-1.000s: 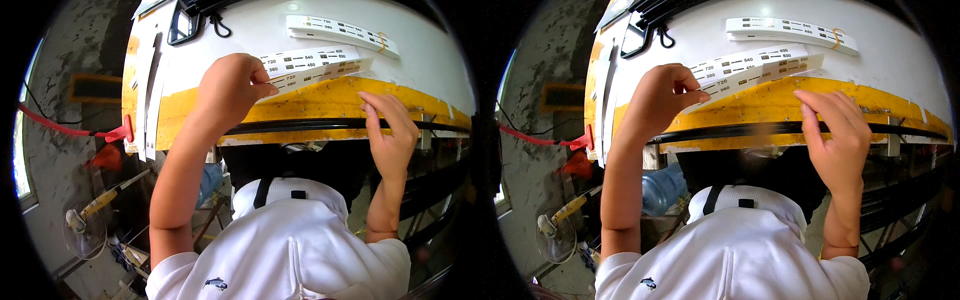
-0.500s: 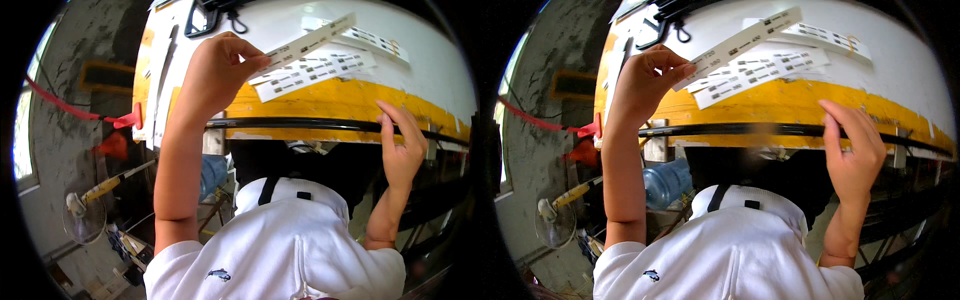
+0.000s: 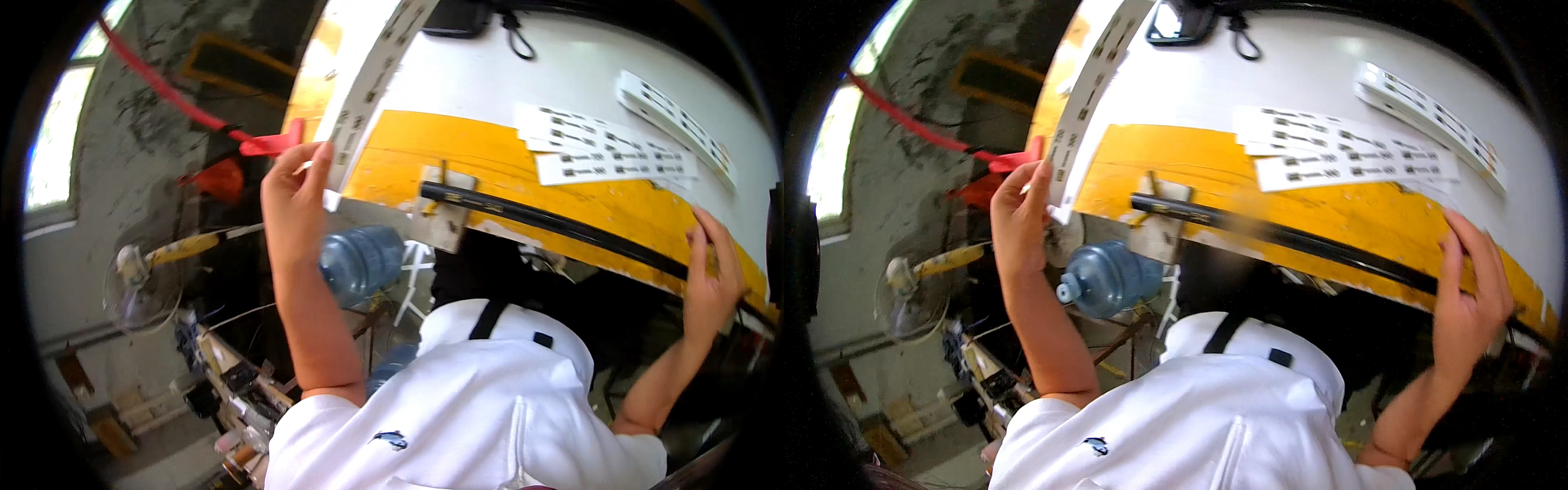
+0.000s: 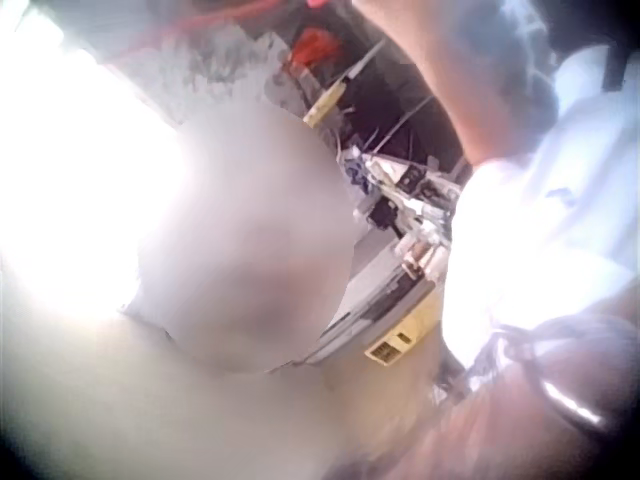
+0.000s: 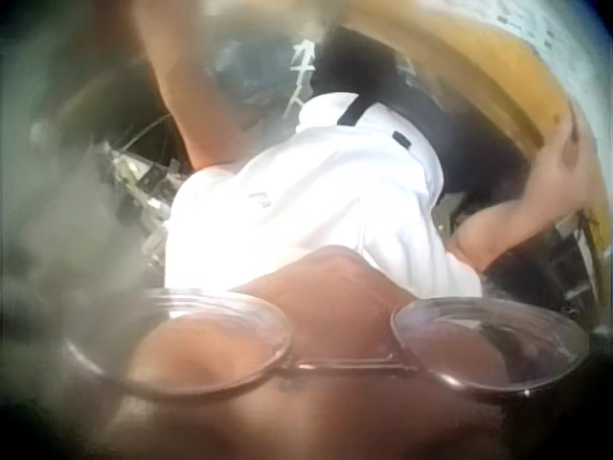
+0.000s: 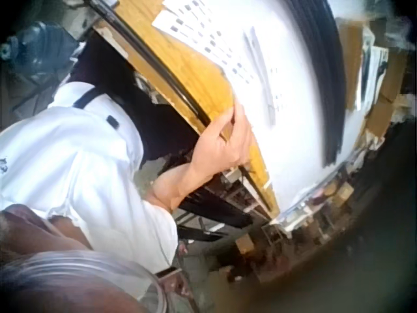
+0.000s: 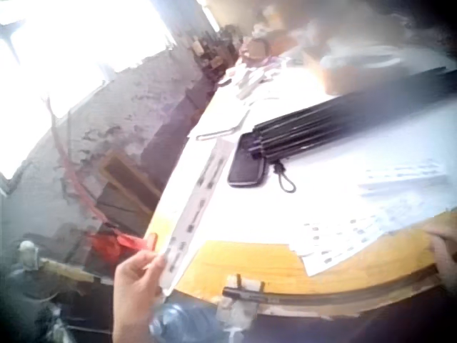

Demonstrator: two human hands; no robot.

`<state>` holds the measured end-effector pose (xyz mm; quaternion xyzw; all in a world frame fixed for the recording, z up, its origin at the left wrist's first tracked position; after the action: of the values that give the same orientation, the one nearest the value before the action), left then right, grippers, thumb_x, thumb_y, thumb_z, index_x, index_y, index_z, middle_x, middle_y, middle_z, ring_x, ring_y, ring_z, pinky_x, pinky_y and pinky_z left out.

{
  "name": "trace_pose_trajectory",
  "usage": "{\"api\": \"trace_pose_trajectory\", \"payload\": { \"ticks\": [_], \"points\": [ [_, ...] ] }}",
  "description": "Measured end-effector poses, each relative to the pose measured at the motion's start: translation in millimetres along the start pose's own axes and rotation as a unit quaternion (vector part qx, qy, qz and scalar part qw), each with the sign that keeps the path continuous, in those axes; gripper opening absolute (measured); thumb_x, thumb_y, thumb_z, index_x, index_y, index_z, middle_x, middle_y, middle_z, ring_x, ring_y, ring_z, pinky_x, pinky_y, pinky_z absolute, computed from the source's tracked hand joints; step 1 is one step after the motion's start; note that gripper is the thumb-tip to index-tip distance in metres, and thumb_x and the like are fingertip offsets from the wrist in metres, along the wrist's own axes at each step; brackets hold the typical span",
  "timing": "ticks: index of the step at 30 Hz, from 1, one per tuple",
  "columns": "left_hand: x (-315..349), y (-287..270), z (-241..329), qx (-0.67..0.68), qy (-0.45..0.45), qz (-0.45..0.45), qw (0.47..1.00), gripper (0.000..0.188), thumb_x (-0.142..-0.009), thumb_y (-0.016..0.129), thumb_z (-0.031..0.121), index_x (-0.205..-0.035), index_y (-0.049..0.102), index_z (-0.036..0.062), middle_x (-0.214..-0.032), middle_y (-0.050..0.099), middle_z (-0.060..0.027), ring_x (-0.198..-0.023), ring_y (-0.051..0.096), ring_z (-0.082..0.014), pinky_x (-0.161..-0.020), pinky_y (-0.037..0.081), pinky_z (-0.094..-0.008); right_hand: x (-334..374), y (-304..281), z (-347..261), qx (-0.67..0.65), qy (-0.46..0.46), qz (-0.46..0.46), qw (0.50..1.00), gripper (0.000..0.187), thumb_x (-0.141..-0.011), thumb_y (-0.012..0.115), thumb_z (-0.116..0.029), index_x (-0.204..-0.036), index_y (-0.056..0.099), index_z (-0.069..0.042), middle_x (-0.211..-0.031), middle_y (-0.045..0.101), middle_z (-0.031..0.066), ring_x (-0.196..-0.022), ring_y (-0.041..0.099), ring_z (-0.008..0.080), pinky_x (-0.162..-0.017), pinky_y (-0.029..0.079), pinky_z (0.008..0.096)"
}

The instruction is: The person repeatedly picks up black cylindrical pipes, applies small rectangular labels to their surfaces, and places them on a yellow workbench. The person also handles sheets of labels and a red-handled tool during the process.

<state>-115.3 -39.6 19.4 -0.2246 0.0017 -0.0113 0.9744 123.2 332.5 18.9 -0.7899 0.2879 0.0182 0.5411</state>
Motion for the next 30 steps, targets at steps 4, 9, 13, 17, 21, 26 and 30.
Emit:
{"api": "trace_pose_trajectory", "payload": {
  "ticks": [4, 9, 13, 17, 21, 26, 30],
  "points": [
    [18, 21, 22, -0.322, 0.255, 0.066, 0.909, 0.024, -0.089, 0.069, 0.013, -0.110, 0.067, 0.0047, -0.112, 0.064, -0.0115, -0.089, 0.059, -0.0201, -0.073, 0.045, -0.0300, -16, 12, -20, 0.014, -0.062, 0.006, 0.998, 0.020, -0.084, 0.064, 0.004, -0.102, 0.069, -0.001, -0.092, 0.067, 0.0128, -0.084, 0.065, 0.0251, -0.076, 0.050, 0.0323],
    [86, 109, 79, -0.204, 0.328, -0.250, 0.888, 0.048, -0.080, 0.075, 0.029, -0.120, 0.064, 0.0044, -0.131, 0.059, -0.0112, -0.110, 0.060, -0.0259, -0.088, 0.048, -0.0338, -37, 38, -27, -0.019, -0.048, -0.020, 0.998, 0.022, -0.083, 0.066, -0.004, -0.105, 0.067, 0.000, -0.101, 0.064, 0.0140, -0.094, 0.061, 0.0322, -0.083, 0.049, 0.0359],
    [104, 163, 78, -0.216, 0.416, -0.319, 0.824, 0.067, -0.077, 0.073, 0.046, -0.122, 0.061, -0.0036, -0.135, 0.055, -0.0141, -0.123, 0.052, -0.0338, -0.100, 0.043, -0.0421, -46, 53, -17, 0.015, -0.012, -0.055, 0.998, 0.025, -0.085, 0.065, -0.010, -0.108, 0.066, 0.000, -0.103, 0.062, 0.0127, -0.097, 0.059, 0.0323, -0.085, 0.048, 0.0380],
    [104, 184, 70, -0.252, 0.413, -0.310, 0.818, 0.074, -0.077, 0.067, 0.053, -0.119, 0.062, -0.0070, -0.134, 0.054, -0.0168, -0.125, 0.050, -0.0335, -0.103, 0.042, -0.0391, -48, 57, -16, 0.032, 0.009, -0.068, 0.997, 0.028, -0.083, 0.068, -0.009, -0.109, 0.068, 0.000, -0.099, 0.061, 0.0117, -0.093, 0.059, 0.0304, -0.082, 0.048, 0.0379],
    [100, 190, 66, -0.285, 0.408, -0.312, 0.809, 0.080, -0.072, 0.070, 0.056, -0.122, 0.061, -0.0061, -0.135, 0.055, -0.0137, -0.125, 0.051, -0.0301, -0.101, 0.044, -0.0355, -48, 61, -14, 0.034, 0.013, -0.046, 0.998, 0.026, -0.081, 0.070, -0.008, -0.106, 0.070, 0.000, -0.097, 0.060, 0.0109, -0.090, 0.059, 0.0293, -0.081, 0.048, 0.0377],
    [99, 194, 68, -0.293, 0.413, -0.319, 0.801, 0.073, -0.070, 0.071, 0.056, -0.110, 0.068, -0.0054, -0.132, 0.055, -0.0143, -0.123, 0.051, -0.0311, -0.095, 0.048, -0.0350, -47, 63, -12, 0.040, 0.039, -0.045, 0.997, 0.023, -0.081, 0.070, -0.008, -0.103, 0.072, -0.006, -0.095, 0.062, 0.0076, -0.089, 0.060, 0.0280, -0.078, 0.050, 0.0375],
    [97, 196, 75, -0.311, 0.380, -0.334, 0.805, 0.074, -0.068, 0.076, 0.048, -0.119, 0.063, -0.0050, -0.131, 0.059, -0.0090, -0.117, 0.058, -0.0268, -0.092, 0.051, -0.0330, -44, 64, -14, 0.063, 0.028, -0.020, 0.997, 0.016, -0.080, 0.071, -0.009, -0.096, 0.073, -0.006, -0.092, 0.063, 0.0063, -0.084, 0.061, 0.0278, -0.075, 0.051, 0.0368]
  ]
}}
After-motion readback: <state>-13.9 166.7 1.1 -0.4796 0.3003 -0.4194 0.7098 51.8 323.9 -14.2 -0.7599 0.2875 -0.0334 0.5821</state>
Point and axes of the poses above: each hand's wrist, its own x-axis away from the middle knuckle, its own y-axis out of the palm, z = x × y, the point moved 3 cm from there along -x, towards the middle knuckle
